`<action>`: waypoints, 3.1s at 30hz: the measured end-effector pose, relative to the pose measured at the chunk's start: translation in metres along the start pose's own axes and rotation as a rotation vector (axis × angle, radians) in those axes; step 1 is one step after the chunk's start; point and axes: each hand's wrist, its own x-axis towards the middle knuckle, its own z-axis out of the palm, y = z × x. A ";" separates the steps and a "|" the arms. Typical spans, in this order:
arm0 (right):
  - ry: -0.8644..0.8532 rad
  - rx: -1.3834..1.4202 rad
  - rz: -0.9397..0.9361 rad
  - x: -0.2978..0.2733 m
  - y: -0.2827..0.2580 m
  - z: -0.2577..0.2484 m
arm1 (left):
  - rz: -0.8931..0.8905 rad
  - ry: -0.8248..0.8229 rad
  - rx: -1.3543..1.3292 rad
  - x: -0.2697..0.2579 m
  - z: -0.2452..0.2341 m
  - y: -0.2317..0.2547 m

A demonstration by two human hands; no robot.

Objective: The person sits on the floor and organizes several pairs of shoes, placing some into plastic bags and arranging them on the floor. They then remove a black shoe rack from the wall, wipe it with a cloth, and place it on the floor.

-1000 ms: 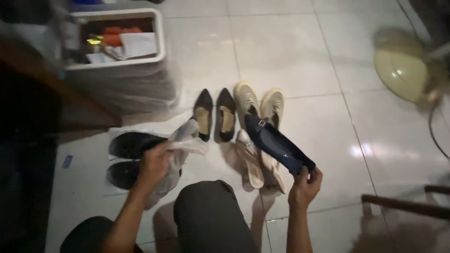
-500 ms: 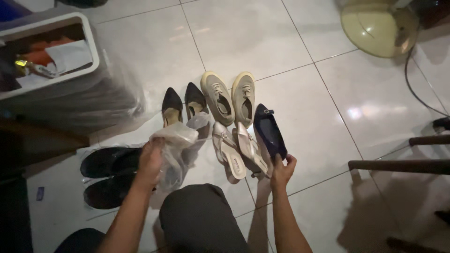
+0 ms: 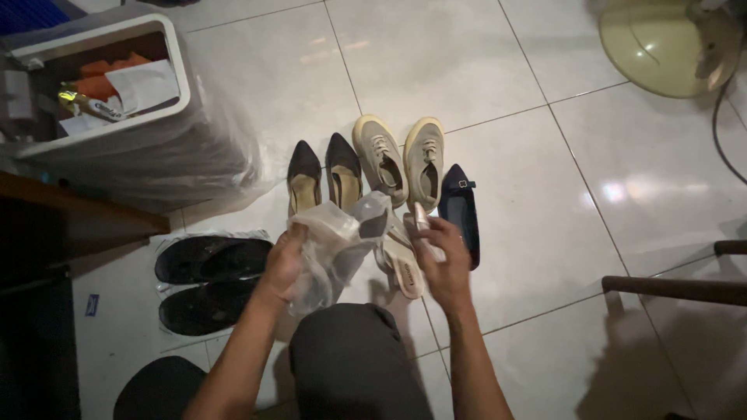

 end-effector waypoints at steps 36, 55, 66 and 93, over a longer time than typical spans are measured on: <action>0.029 0.379 0.248 0.030 -0.088 0.051 | 0.393 0.883 0.608 0.011 0.026 0.000; -0.586 0.150 0.512 0.027 -0.148 0.008 | 0.607 0.881 0.550 0.002 0.036 -0.002; -0.258 0.082 0.094 0.002 -0.113 0.010 | 0.942 0.582 1.269 -0.008 0.029 0.003; 0.091 0.891 0.884 -0.030 -0.083 0.012 | 0.105 0.604 0.565 0.025 0.030 -0.030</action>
